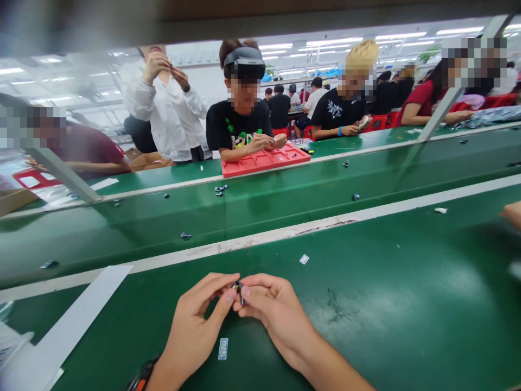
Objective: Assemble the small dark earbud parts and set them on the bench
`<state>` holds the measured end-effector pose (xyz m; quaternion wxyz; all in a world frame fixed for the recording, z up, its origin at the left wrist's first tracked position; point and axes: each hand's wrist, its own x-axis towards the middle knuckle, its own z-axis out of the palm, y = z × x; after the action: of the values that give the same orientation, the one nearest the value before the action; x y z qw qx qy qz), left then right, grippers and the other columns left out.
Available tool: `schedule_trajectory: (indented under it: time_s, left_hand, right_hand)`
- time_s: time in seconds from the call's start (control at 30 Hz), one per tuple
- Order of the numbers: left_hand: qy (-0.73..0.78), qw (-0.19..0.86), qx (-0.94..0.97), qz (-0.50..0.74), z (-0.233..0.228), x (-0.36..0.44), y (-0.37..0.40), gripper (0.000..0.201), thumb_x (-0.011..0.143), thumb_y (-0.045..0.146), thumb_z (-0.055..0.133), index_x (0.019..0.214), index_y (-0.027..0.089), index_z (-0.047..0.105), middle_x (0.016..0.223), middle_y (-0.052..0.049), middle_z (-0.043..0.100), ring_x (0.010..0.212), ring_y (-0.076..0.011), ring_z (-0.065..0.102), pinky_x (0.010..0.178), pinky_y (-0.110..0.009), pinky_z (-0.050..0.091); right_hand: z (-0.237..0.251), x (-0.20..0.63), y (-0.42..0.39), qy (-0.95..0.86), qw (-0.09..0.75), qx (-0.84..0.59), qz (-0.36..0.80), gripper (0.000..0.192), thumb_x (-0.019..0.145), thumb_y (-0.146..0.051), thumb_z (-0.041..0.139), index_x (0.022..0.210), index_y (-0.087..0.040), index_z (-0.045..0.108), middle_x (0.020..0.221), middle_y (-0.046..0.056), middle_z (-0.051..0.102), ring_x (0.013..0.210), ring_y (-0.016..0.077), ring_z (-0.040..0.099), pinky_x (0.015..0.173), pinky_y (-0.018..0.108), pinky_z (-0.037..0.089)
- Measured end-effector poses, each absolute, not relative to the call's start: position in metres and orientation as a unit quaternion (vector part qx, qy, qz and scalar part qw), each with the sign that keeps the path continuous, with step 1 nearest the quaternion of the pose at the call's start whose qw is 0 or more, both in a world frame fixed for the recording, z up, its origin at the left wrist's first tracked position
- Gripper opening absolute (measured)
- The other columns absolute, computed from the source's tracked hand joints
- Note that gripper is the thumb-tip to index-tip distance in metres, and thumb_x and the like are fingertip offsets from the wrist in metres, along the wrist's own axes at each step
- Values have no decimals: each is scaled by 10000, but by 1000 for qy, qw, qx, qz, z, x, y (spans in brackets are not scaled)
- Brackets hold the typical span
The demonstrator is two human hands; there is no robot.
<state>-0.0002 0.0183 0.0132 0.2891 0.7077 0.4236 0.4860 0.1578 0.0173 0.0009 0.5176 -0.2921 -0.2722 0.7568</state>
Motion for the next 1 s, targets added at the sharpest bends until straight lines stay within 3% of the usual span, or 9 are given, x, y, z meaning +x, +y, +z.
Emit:
schedule_trajectory:
  time_s: [0.1,0.27,0.4,0.5,0.6,0.77,1.0]
  left_hand:
    - [441,302,691,486,15,1,17,148,848,142,675,923,206,785,865,-55,745,692,-173,702,659,-255,572]
    - [449,208,715,494,11,-1,16,217,818,110,707,942,256,810,976,-64,792,907,-244,735,832,-297,568]
    - [452,143,722,505,9,0,14,260,792,96,735,980,261,806,913,-52,789,810,-219,733,793,-279,566]
    - [450,152,718,509,12,2,13,245,797,92,724,966,248,808,873,-52,771,749,-196,720,738,-260,566]
    - [467,254,677,509,15,5,15,175,811,118,705,883,229,818,851,-58,744,701,-182,703,643,-245,569]
    - [434,537,511,512,18,5,21,64,770,218,773,794,181,819,847,-55,689,583,-128,629,515,-223,516]
    - [411,635,432,491,15,4,23,92,725,232,803,767,155,777,669,-34,688,562,-124,630,515,-205,476]
  right_hand:
    - [2,158,17,-268,516,-291,760,271,637,-292,932,806,-137,788,717,48,751,652,118,667,673,232,541]
    - [3,158,17,-273,522,-308,747,307,608,-320,946,798,-137,789,681,47,747,641,130,673,661,244,542]
    - [2,158,18,-282,530,-311,737,319,608,-335,943,809,-139,790,690,53,756,658,135,682,665,245,543]
    - [1,158,17,-288,538,-309,730,318,618,-337,938,820,-140,791,694,51,758,651,129,680,664,241,543]
    - [0,159,17,-296,539,-311,725,321,621,-344,937,825,-144,789,692,47,760,646,124,682,660,234,540]
    - [-3,160,16,-328,528,-316,717,306,659,-357,914,835,-148,778,687,48,754,655,137,679,652,249,520]
    - [0,162,15,-360,502,-319,719,264,699,-347,883,825,-149,762,696,49,744,655,146,660,658,274,505]
